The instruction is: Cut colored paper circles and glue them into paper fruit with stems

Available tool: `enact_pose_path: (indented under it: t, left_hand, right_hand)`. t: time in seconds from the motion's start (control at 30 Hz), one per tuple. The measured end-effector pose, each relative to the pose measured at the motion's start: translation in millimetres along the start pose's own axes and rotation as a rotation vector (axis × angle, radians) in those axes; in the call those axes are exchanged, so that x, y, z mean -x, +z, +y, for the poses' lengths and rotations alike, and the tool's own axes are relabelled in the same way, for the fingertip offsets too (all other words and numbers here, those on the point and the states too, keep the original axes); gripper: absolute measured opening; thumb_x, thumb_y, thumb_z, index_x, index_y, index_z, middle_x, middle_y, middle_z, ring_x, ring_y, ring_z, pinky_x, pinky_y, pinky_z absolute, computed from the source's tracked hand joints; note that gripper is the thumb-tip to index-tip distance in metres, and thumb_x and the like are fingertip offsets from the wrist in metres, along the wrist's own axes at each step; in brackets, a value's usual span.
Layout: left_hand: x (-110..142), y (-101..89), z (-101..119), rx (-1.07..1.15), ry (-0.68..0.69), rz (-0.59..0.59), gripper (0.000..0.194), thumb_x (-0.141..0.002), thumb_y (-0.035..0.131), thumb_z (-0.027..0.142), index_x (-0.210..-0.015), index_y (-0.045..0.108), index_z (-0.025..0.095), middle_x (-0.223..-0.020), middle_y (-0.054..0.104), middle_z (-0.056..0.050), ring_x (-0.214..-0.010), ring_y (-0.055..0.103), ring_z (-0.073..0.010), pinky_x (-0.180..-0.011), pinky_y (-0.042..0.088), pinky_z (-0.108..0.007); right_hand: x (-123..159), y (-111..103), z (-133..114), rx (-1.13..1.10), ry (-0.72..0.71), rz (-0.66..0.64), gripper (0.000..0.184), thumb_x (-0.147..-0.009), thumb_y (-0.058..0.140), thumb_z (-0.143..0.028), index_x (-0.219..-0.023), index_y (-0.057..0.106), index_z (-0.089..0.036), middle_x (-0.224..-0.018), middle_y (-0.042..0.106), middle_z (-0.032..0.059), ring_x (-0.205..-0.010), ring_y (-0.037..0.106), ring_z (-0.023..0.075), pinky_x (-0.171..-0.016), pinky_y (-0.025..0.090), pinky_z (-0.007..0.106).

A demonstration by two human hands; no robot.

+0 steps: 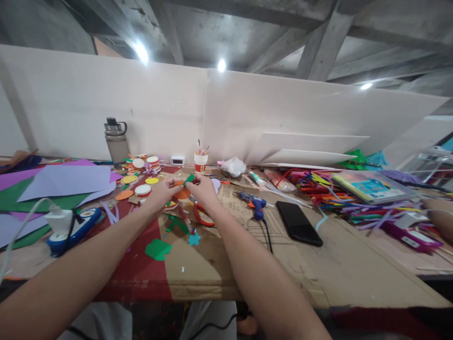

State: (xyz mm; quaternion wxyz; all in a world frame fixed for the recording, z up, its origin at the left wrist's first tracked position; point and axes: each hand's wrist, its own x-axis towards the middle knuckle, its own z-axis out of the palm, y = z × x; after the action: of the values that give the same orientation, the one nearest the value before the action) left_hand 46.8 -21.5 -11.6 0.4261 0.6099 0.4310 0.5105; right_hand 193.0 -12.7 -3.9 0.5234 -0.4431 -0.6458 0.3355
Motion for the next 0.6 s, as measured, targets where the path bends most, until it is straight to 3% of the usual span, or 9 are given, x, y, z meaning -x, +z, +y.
enact_pose_path:
  t: [0.6]
  left_hand:
    - [1.0,-1.4,0.6,-0.002,0.007,-0.016,0.025,-0.069,0.068,0.033,-0.085,0.067,0.014,-0.073,0.066,-0.002,-0.050,0.054,-0.0107,-0.043,0.041,-0.021]
  right_hand:
    - [5.5,-0.9,-8.8,0.055,0.015,-0.020,0.015,-0.063,0.051,-0.023,-0.070,0.063,-0.016,-0.066,0.059,-0.0010,-0.064,0.053,0.0134,-0.061,0.040,0.025]
